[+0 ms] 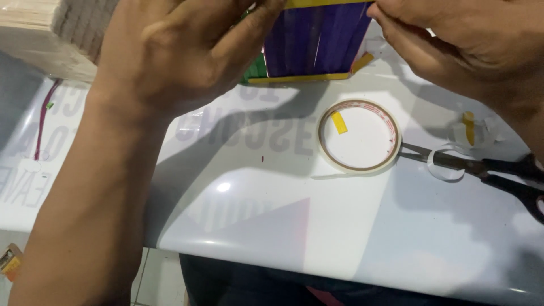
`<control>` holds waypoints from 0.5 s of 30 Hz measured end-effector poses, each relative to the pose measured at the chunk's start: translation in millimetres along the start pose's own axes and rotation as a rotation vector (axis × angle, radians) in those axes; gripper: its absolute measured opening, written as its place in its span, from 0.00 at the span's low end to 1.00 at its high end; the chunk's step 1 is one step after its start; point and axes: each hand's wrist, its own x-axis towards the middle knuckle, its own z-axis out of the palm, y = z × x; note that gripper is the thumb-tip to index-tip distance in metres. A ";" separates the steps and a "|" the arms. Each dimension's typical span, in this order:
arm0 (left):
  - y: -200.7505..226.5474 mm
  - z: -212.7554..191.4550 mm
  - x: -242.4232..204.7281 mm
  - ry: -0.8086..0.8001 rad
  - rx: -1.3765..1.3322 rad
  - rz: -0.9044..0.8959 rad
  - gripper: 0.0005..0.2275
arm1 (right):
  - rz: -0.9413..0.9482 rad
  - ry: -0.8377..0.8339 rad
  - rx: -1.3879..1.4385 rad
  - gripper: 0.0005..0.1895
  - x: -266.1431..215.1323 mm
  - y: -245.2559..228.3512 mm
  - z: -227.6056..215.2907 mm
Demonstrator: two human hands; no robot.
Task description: Assembling a decorative container by applying double-sided tape to popsicle sticks and attaching them to a frame.
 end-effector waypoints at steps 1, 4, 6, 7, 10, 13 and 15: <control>2.0 -0.1 0.0 0.001 0.002 -0.002 0.05 | -0.002 0.000 -0.002 0.23 0.6 -2.8 -2.1; 5.7 0.5 0.6 -0.027 -0.213 -0.151 0.10 | 0.055 0.004 0.035 0.19 1.5 -8.1 -3.9; 3.6 0.1 0.6 0.001 -0.094 -0.069 0.03 | 0.108 -0.004 0.071 0.24 3.2 -8.6 -0.3; 5.4 -1.6 2.8 0.003 -0.091 -0.070 0.03 | 0.106 -0.003 0.069 0.24 3.9 -8.9 -0.2; 8.1 -4.5 9.2 -0.003 -0.438 -0.234 0.07 | 0.078 0.035 0.107 0.20 2.2 -6.6 0.4; 8.0 -4.1 14.9 0.068 -0.548 -0.228 0.05 | -0.124 0.229 0.005 0.10 -4.9 1.3 3.4; 8.5 -5.4 19.0 0.085 -0.644 -0.260 0.05 | -0.292 0.389 0.028 0.11 -4.6 5.9 5.5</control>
